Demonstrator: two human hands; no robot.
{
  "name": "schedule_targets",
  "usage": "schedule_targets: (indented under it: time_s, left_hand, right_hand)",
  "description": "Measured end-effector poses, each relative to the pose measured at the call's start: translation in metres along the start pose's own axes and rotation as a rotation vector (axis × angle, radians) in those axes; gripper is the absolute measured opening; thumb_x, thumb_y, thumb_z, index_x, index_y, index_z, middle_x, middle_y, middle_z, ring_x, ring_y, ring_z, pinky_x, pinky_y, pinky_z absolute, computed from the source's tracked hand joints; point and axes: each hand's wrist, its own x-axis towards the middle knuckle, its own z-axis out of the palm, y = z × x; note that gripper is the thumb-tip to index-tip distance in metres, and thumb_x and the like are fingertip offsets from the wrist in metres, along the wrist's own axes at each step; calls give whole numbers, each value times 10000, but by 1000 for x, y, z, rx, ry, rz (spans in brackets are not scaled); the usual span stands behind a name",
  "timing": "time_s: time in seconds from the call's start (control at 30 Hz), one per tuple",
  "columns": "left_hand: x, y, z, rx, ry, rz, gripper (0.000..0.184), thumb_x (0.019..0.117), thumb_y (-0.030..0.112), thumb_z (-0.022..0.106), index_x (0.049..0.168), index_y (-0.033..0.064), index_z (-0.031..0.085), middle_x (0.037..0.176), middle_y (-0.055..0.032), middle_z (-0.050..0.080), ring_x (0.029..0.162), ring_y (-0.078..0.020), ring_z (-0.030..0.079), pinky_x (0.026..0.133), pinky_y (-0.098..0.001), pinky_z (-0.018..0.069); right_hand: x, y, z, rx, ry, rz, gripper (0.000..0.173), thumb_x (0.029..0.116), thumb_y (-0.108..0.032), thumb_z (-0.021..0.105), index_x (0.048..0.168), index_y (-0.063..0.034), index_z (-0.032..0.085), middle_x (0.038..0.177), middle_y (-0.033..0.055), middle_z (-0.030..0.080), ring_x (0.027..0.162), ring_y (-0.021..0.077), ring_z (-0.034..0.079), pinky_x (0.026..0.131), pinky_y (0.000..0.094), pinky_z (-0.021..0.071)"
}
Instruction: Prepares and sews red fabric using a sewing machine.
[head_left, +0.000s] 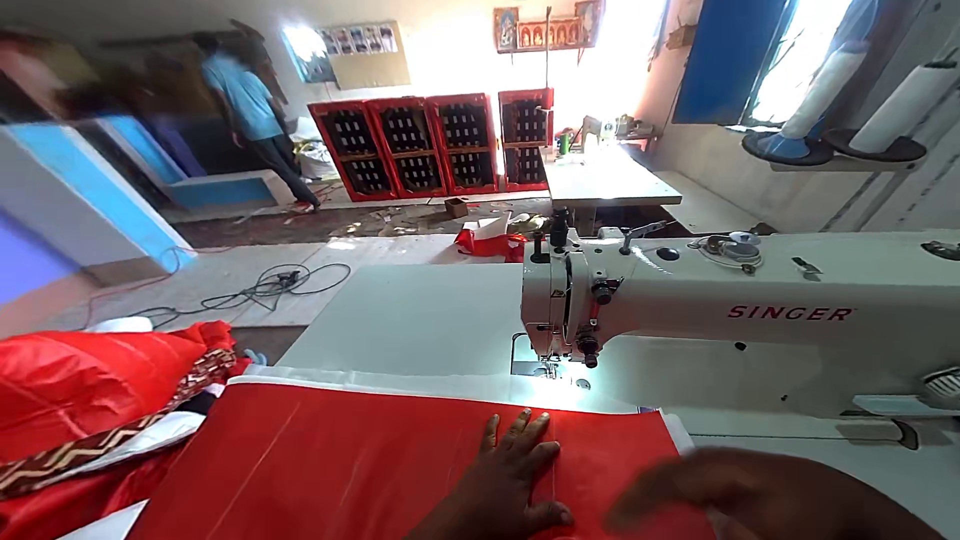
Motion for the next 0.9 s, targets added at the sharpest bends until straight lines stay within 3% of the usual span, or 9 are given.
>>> schedule_targets:
  time_s: [0.07,0.1,0.23,0.37,0.47,0.53,0.6,0.8,0.9]
  left_hand:
    - [0,1,-9,-9,-48,-21,850,916,758,491,1516,156,473,1708,-87,223,1597,-307,103,1210,-690,23]
    - [3,1,-13,4,-47,-25,818,926,753,477,1485,156,507,1679,-82,297,1582,-309,169,1203,-684,90]
    - [13,-5,-8,14,67,8,733,996,712,327,1393,151,579,1542,-87,486,1478,-324,367,1127,-657,251]
    - [10,-14,25,95,389,64,760,947,768,376,1312,153,632,1456,-72,587,1414,-304,483,1086,-613,360]
    - [12,-16,27,108,390,21,890,918,830,315,1405,132,575,1542,-86,520,1510,-337,367,1174,-698,219]
    - [17,-18,13,54,223,-49,982,910,854,262,1551,130,432,1655,-89,362,1576,-299,219,1217,-688,73]
    - [25,-19,-1,16,91,-98,986,919,837,295,1615,139,318,1698,-74,267,1598,-268,127,1225,-670,-5]
    - [47,-19,-19,-3,11,-149,998,908,825,395,1631,149,272,1716,-39,217,1605,-228,74,1241,-625,-49]
    - [56,-21,-22,-16,41,-167,1057,892,830,430,1617,79,266,1712,-82,216,1604,-229,85,1256,-588,-46]
  right_hand:
    - [39,32,-15,-194,68,185,454,1066,-318,482,1385,-18,605,1426,164,592,1351,243,538,1147,422,401]
    - [58,49,-15,-282,105,268,426,1069,-279,512,1400,-25,594,1475,189,544,1402,285,488,1178,443,362]
    - [88,93,3,-490,178,467,531,1068,-307,516,1535,-67,441,1625,211,338,1516,361,307,1237,522,236]
    - [80,102,10,-565,134,431,586,1078,-382,472,1563,-61,393,1610,176,390,1518,320,326,1251,488,214]
    - [78,108,7,-564,145,389,610,1070,-412,481,1553,-47,400,1619,182,370,1514,311,333,1244,478,225]
    - [79,113,2,-560,211,359,554,1077,-397,467,1501,-40,481,1562,178,454,1480,300,393,1233,449,266]
    - [81,120,-2,-581,295,346,484,1094,-358,425,1431,-43,571,1478,158,555,1433,273,464,1214,400,315]
    - [80,140,-16,-633,444,291,435,1095,-305,400,1309,-57,685,1356,122,661,1338,232,568,1163,355,390]
    - [80,150,-25,-645,486,244,420,1088,-294,413,1269,-55,707,1290,126,693,1298,229,599,1122,357,435]
